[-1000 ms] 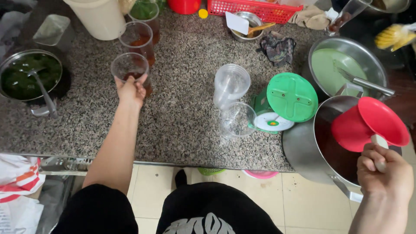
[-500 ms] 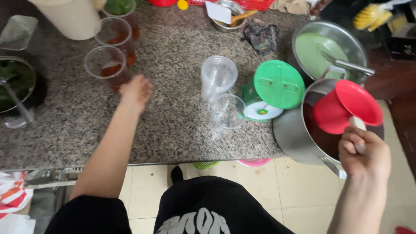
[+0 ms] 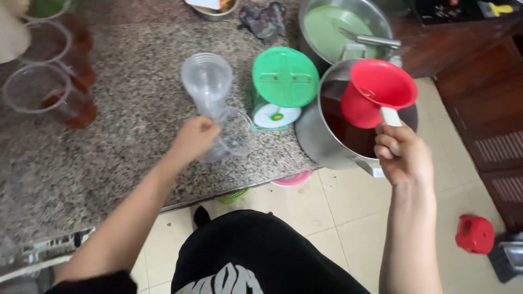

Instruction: Pouring a dark liquid from a large metal pot into individual plastic cups using a red ladle.

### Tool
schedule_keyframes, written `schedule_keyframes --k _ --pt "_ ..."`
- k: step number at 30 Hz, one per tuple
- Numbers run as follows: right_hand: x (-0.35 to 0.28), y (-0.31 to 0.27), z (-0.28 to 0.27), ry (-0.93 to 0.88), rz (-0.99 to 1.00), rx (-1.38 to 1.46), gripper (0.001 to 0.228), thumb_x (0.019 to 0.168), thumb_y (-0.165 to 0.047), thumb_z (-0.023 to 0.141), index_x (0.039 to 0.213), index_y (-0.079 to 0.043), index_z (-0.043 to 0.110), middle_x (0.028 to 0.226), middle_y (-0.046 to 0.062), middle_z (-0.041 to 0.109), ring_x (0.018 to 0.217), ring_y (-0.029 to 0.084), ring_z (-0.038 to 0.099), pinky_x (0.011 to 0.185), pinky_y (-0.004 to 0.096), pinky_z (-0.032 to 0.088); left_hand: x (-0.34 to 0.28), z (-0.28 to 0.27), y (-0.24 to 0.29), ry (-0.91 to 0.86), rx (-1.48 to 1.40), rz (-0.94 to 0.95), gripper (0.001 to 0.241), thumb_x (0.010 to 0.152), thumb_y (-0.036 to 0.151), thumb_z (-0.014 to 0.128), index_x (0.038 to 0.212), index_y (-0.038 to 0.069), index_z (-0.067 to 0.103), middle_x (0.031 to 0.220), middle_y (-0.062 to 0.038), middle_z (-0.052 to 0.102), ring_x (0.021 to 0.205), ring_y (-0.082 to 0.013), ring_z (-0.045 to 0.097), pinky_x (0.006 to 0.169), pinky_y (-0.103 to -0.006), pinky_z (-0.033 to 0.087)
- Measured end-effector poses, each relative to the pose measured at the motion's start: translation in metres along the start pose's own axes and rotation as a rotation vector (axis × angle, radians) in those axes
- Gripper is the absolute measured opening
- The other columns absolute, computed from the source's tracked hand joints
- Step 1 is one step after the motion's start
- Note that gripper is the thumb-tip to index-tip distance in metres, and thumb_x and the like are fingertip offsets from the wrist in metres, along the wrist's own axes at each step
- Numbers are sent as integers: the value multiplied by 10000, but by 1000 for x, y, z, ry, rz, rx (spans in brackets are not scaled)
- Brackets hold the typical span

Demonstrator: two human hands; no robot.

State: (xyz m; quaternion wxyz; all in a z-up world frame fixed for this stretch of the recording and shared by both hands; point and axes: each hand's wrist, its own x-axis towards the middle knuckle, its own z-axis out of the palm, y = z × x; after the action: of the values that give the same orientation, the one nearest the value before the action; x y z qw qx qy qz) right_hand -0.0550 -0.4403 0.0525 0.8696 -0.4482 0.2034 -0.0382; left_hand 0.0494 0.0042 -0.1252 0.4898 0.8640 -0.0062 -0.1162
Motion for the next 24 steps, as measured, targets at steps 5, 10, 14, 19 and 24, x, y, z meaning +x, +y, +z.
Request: schedule_keyframes --k 5,10,14,19,24 --pt "-18 -9 13 38 -36 -158 360 916 70 513 1268 31 577 898 45 564 582 31 426 494 193 296 -37 -55 135 -124 -554 -36 334 951 310 603 1134 41 677 1129 -76 671 1079 -206 634 824 -406 628" --pt "-28 -18 25 67 -97 -250 498 892 79 536 1387 26 559 887 30 570 584 31 432 495 193 301 -16 -42 203 -203 -868 120 424 942 347 649 1214 27 592 1310 -95 587 1327 -281 541 957 -483 628" --pt "-35 -35 49 32 -219 -318 515 919 76 537 1430 18 521 912 25 578 600 40 436 507 194 307 47 9 208 -182 -940 190 435 953 362 670 1206 17 589 1331 -118 566 1365 -297 499 1033 -486 571" --pt "-43 -55 81 28 -338 -390 579 904 81 525 1473 -27 528 976 37 626 619 52 482 510 194 332 89 48 212 -199 -885 102 359 952 354 678 1127 47 620 1231 -98 600 1215 -251 544 1043 -479 571" --pt "-46 -58 103 -37 -410 -556 666 896 91 540 1539 -58 453 987 38 642 615 57 501 503 188 345 94 59 217 -160 -779 5 258 948 372 663 1031 129 636 1022 -4 700 977 -121 665 960 -398 551"
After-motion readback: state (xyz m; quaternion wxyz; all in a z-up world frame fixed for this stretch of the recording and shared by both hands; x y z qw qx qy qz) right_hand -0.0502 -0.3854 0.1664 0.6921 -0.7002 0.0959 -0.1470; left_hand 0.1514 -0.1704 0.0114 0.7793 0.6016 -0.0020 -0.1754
